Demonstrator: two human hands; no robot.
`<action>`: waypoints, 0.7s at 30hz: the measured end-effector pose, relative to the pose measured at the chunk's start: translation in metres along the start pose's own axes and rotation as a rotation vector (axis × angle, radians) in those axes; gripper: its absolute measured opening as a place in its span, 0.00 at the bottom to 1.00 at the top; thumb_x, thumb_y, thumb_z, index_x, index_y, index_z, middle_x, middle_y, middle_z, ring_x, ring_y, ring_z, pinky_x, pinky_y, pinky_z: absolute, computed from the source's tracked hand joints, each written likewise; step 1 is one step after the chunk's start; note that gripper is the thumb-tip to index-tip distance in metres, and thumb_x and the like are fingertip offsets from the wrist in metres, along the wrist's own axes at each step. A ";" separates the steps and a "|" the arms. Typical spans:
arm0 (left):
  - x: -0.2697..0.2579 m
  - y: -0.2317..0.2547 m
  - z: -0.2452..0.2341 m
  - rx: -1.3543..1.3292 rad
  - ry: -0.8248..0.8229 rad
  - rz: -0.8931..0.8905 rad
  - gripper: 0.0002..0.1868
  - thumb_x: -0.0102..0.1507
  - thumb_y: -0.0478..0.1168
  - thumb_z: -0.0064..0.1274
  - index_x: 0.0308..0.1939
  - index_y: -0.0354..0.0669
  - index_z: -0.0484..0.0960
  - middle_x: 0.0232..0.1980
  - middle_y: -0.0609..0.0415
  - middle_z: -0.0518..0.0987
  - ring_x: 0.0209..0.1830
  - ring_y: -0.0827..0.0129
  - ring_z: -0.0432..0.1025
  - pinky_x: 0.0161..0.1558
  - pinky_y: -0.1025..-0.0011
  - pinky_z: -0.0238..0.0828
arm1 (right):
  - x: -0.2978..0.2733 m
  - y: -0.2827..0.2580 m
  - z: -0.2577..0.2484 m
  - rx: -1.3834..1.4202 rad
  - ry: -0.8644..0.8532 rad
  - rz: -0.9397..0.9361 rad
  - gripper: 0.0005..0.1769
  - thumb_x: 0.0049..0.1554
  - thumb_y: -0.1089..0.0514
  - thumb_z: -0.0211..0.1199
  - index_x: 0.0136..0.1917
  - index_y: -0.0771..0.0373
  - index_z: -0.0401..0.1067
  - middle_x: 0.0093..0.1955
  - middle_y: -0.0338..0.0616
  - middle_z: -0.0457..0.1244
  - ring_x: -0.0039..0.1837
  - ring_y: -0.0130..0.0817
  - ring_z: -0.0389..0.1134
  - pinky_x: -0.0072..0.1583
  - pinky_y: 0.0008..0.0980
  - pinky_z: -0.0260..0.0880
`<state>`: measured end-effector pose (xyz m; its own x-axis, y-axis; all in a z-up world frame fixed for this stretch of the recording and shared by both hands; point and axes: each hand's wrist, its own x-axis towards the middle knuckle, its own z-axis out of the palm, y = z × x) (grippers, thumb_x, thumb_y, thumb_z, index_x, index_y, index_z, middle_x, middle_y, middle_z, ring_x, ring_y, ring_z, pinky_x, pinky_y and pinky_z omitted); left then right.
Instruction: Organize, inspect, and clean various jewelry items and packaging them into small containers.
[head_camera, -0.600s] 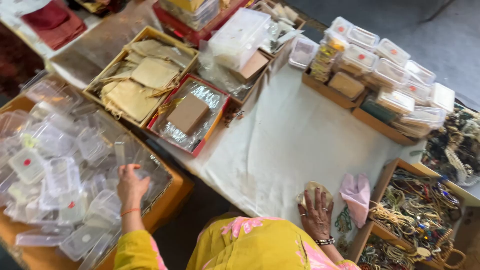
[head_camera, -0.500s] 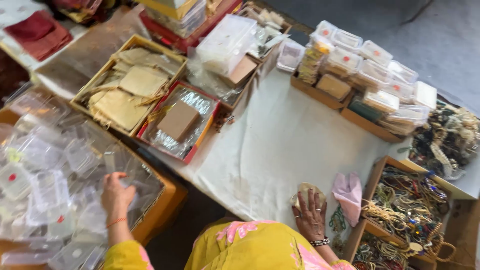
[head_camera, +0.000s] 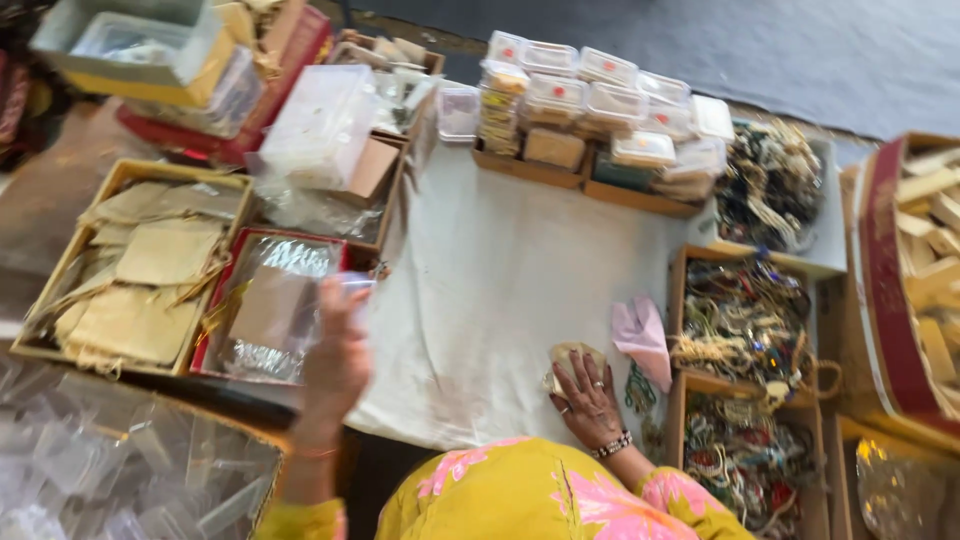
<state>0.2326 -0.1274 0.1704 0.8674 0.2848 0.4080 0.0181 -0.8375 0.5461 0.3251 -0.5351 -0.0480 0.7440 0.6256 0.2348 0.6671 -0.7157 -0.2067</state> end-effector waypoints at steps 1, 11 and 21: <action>0.006 0.013 0.025 -0.009 -0.013 0.018 0.38 0.56 0.22 0.43 0.71 0.48 0.61 0.79 0.33 0.56 0.67 0.42 0.68 0.36 0.59 0.78 | -0.001 0.000 0.000 -0.005 0.006 0.023 0.37 0.55 0.43 0.62 0.75 0.48 0.59 0.81 0.50 0.47 0.80 0.54 0.48 0.75 0.64 0.43; 0.005 0.029 0.198 -0.195 -0.413 0.428 0.20 0.57 0.23 0.46 0.46 0.48 0.85 0.40 0.53 0.85 0.48 0.60 0.77 0.59 0.58 0.69 | 0.002 -0.001 0.001 -0.056 -0.149 0.107 0.37 0.56 0.39 0.61 0.75 0.45 0.57 0.81 0.46 0.46 0.81 0.50 0.43 0.75 0.65 0.40; 0.006 -0.012 0.190 -0.290 -0.230 0.113 0.24 0.57 0.38 0.61 0.58 0.42 0.78 0.60 0.43 0.77 0.58 0.50 0.72 0.57 0.57 0.68 | 0.006 -0.009 -0.005 -0.054 -0.165 0.145 0.39 0.55 0.41 0.63 0.76 0.45 0.57 0.82 0.46 0.46 0.82 0.49 0.44 0.76 0.61 0.41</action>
<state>0.3323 -0.2041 0.0270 0.9453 0.0592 0.3208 -0.1965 -0.6816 0.7049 0.3237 -0.5263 -0.0400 0.8314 0.5536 0.0468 0.5525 -0.8150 -0.1745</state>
